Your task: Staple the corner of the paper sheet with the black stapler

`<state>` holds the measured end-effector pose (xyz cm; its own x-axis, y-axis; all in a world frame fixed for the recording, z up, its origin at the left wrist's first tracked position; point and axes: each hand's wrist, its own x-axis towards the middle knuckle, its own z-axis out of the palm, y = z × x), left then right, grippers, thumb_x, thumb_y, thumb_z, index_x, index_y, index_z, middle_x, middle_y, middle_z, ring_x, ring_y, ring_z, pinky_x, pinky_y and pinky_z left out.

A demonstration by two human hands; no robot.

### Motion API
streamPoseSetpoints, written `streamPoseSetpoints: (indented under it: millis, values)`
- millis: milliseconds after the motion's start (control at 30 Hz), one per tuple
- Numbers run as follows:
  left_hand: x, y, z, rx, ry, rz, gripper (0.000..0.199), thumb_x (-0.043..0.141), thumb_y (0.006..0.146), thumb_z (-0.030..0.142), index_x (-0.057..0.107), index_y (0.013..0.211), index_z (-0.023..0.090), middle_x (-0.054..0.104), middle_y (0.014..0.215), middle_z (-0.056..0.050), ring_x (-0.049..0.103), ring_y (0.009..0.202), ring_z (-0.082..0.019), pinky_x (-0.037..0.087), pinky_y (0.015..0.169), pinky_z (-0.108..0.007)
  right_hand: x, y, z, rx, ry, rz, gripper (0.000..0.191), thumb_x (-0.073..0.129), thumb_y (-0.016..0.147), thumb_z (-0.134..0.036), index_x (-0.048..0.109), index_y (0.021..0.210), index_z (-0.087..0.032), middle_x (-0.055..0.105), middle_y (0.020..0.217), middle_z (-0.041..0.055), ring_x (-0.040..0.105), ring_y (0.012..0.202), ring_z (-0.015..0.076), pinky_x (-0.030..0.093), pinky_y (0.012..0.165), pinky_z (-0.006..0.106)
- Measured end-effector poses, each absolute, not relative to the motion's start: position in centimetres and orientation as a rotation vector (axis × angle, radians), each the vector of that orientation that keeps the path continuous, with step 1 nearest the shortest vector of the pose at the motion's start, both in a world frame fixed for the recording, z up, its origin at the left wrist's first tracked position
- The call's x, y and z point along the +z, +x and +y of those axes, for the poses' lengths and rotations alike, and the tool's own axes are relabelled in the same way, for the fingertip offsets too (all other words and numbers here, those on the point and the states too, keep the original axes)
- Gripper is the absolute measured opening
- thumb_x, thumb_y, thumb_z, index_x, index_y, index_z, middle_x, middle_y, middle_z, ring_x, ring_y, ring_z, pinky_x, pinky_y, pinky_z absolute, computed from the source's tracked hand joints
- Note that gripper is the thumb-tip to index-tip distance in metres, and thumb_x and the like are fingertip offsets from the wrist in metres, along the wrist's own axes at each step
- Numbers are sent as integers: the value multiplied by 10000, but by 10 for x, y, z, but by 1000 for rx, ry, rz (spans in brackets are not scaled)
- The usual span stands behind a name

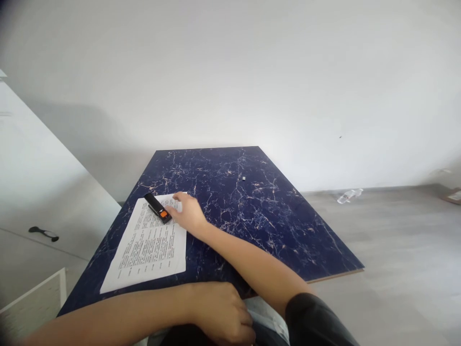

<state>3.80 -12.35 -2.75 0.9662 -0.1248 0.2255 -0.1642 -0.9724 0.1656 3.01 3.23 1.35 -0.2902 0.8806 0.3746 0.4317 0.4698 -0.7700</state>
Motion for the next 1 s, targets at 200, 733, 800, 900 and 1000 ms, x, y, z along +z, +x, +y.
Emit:
streamPoseSetpoints:
  millis: [200,733,800,900,1000]
  values:
    - [-33,37,-125,361,2920,-165,277,662,896,426,575,724,228,717,739,62,656,624,-131,389,442,-303,2,87,36,584,-1191,-1973,266,558,905,-280,552,656,-187,558,598,-33,484,560,97,383,631,231]
    - [-35,40,-120,369,2882,-132,292,636,899,426,571,692,231,690,670,65,589,515,-129,241,388,-299,-9,85,27,399,-1087,-2437,294,593,863,-246,486,595,-192,492,585,-36,370,550,105,226,586,247]
    - [-34,40,-120,370,2885,-120,295,636,898,418,567,684,229,694,680,64,592,525,-131,245,393,-301,-8,86,27,408,-1067,-2433,298,590,865,-247,475,596,-193,488,580,-39,363,547,105,223,583,247]
    - [-33,38,-120,354,2886,-103,288,635,898,419,572,690,230,695,688,60,590,537,-133,252,403,-300,-6,86,27,428,-1066,-2434,291,584,869,-245,486,600,-193,498,586,-35,373,551,105,231,586,247]
    - [-33,37,-120,339,2876,-110,291,621,911,422,575,698,229,699,702,55,587,544,-126,259,414,-291,-5,87,27,441,-1066,-2436,279,585,866,-243,498,606,-193,507,593,-34,386,558,106,237,590,246]
